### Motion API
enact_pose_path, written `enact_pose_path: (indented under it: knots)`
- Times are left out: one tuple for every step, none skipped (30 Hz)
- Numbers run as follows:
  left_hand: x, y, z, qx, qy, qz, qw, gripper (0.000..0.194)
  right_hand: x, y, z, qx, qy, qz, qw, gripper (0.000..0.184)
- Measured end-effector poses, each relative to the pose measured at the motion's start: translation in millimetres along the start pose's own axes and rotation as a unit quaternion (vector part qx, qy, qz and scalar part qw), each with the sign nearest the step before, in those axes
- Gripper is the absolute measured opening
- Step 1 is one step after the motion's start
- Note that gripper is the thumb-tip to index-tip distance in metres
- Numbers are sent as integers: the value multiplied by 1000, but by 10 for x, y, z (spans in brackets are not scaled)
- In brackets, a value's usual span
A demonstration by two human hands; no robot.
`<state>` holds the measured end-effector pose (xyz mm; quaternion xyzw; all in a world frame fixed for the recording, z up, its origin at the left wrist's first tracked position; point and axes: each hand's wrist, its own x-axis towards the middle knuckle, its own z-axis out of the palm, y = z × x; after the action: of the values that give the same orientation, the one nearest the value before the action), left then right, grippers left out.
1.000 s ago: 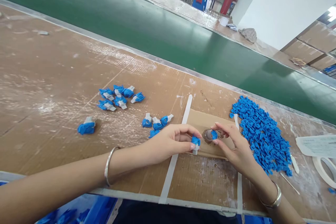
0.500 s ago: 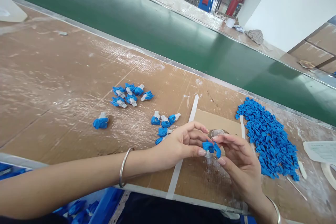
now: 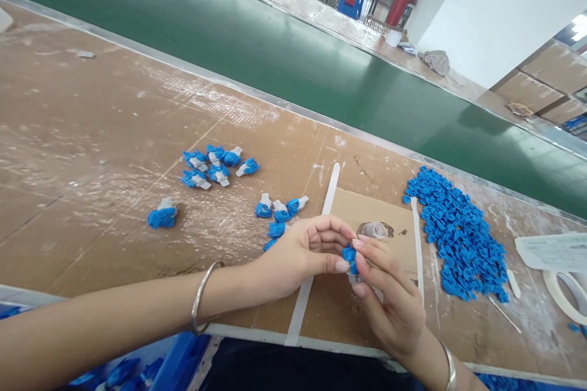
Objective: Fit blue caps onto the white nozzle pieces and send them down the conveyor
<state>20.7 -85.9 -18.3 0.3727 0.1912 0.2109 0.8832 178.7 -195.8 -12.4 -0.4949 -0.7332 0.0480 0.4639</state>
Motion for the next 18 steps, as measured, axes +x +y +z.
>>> enact_pose_path:
  knots:
    - [0, 2, -5, -2, 2, -2, 1000, 28, -25, -4, 10, -11, -9, -8, 1000, 51]
    - [0, 1, -9, -2, 3, -4, 1000, 28, -52, -9, 22, -19, -17, -12, 1000, 52]
    - [-1, -3, -11, -2, 2, -7, 1000, 28, -80, -17, 34, -27, -24, -14, 999, 53]
    - [-5, -8, -10, 2, 0, -8, 1000, 28, -106, -29, 46, -34, -28, -14, 999, 54]
    - [-12, -13, -5, 7, -1, -8, 1000, 28, -126, -45, 54, -38, -28, -13, 999, 54]
    - [-23, -15, 5, 15, -3, -7, 1000, 27, -140, -62, 52, -39, -28, -8, 999, 55]
    - [-39, -11, 18, 25, -6, -6, 1000, 27, -146, -79, 36, -34, -32, -3, 999, 55]
    - [-57, 2, 31, 44, -14, -1, 999, 27, -144, -88, -3, -25, -47, 1, 999, 54]
    - [-74, 27, 41, 78, -25, 9, 997, 26, -137, -85, -67, -16, -64, 6, 998, 53]
    - [-87, 65, 44, 132, -34, 31, 990, 25, -129, -62, -159, -13, -78, 13, 997, 52]
    - [-91, 117, 36, 208, -39, 69, 975, 23, -123, -15, -277, -24, -84, 23, 996, 49]
    - [-83, 181, 12, 301, -35, 122, 945, 21, -126, 60, -416, -53, -81, 38, 995, 45]
    - [-62, 255, -28, 402, -17, 182, 897, 20, -138, 162, -569, -104, -62, 57, 991, 40]
    - [-29, 337, -87, 499, 15, 237, 834, 19, -163, 286, -727, -170, -39, 78, 982, 32]
    - [12, 421, -161, 582, 54, 280, 761, 21, -198, 426, -878, -246, -37, 95, 964, 23]
    - [58, 504, -248, 649, 97, 302, 692, 23, -243, 571, -1016, -306, -54, 110, 944, 17]
    - [102, 581, -346, 701, 131, 303, 632, 25, -293, 712, -1131, -342, -82, 124, 928, 18]
    - [140, 651, -449, 742, 154, 292, 583, 27, -344, 842, -1219, -356, -111, 128, 919, 22]
